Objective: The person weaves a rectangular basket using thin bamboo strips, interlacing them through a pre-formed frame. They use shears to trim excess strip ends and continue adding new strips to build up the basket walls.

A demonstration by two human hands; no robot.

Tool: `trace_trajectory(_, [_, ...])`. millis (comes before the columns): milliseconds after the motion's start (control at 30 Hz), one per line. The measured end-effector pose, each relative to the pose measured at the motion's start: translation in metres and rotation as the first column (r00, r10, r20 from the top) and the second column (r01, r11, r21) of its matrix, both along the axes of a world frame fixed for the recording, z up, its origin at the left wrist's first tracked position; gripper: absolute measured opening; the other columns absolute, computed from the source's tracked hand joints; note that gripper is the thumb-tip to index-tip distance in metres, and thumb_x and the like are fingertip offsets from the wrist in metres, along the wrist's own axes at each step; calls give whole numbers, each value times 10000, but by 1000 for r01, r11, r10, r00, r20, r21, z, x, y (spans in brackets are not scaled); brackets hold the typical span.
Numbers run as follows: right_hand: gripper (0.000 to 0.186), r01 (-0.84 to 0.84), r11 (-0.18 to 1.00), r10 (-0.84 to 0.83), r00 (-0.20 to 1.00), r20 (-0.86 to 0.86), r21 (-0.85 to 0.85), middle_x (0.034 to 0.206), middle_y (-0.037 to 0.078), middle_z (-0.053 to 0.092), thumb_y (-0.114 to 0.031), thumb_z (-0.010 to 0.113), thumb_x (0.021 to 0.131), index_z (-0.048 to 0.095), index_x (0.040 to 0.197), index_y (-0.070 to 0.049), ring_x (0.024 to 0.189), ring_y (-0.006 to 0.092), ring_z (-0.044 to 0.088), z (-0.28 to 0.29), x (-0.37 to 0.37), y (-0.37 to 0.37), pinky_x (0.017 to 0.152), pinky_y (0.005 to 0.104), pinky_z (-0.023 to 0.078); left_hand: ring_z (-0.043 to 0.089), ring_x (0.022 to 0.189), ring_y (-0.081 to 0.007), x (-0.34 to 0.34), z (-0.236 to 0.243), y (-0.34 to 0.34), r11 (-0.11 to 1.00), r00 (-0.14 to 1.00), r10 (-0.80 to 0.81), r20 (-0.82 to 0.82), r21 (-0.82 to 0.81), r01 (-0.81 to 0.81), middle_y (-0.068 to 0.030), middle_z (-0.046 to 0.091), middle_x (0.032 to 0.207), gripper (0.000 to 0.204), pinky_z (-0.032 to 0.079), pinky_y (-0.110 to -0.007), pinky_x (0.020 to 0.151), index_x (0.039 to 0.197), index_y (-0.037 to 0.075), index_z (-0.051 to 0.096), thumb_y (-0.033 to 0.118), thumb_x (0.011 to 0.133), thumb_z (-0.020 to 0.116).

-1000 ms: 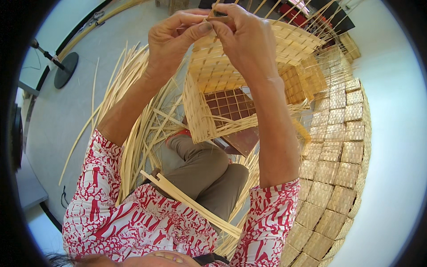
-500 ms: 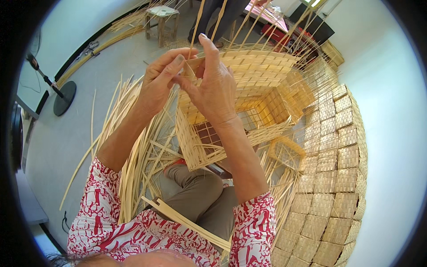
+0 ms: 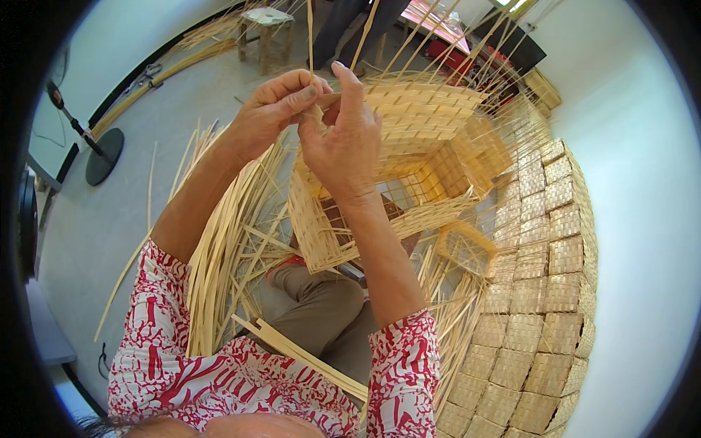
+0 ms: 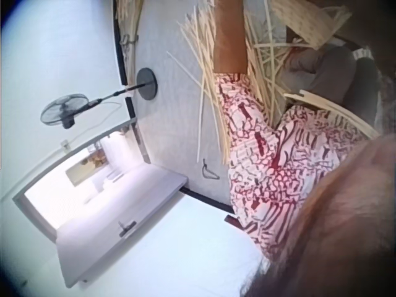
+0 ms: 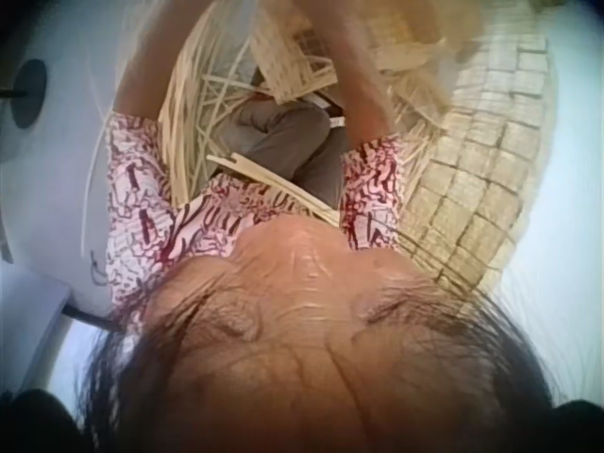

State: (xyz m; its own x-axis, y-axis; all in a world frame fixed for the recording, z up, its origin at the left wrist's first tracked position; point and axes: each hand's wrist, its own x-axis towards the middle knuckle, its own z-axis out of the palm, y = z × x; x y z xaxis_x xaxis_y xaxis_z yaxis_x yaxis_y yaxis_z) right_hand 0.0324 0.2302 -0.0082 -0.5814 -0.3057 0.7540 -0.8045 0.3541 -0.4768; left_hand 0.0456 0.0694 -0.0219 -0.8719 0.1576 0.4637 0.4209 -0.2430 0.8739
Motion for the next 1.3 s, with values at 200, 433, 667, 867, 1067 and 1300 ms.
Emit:
trace_trajectory(200, [600,-15,997,21,997,77,-73,700,47,567,-84,717,823,470,1369,-70,652,227,597,0,4,-5,636,380,478,534,809,-25,0,-1,3,997,999,49,19,64,-50,50,628,930,187,453,-204,743,1066,85,651,260,1038,591])
trace_trajectory(433, [611,-48,998,44,997,-70,-45,790,100,622,-50,672,846,415,1400,-38,685,245,627,-3,4,1,615,378,497,549,823,-32,-3,-2,9,994,998,54,20,91,-56,52,635,931,180,488,-223,779,1057,97,654,266,1038,592])
trace_trajectory(667, [533,-97,995,97,995,12,17,875,184,630,-30,594,889,393,1382,-17,763,370,647,-4,13,8,672,462,510,559,824,-45,-7,-9,10,979,964,200,-176,75,-189,28,626,909,158,484,-212,753,1034,47,629,204,1029,605])
trace_trajectory(867, [387,-56,996,59,997,-44,71,840,219,615,-6,550,898,431,1267,-17,756,433,626,6,14,14,670,475,505,603,810,-57,-11,1,12,917,845,319,-429,-85,-389,-9,661,877,128,509,-219,718,1026,3,617,130,1009,624])
trace_trajectory(1067, [271,-18,998,23,994,-109,53,830,217,621,16,559,886,495,1147,-19,756,417,633,3,14,20,659,469,508,606,901,-72,-9,3,13,916,856,261,-446,-165,-365,-20,653,987,106,509,-216,826,1089,14,619,89,1019,596])
trace_trajectory(1300, [149,45,998,-32,965,-262,41,816,186,629,15,580,886,545,1026,-20,745,380,643,-5,12,21,641,455,513,620,916,-68,1,4,22,904,867,307,-392,-165,-394,-19,666,993,142,527,-222,843,1103,12,629,100,993,645])
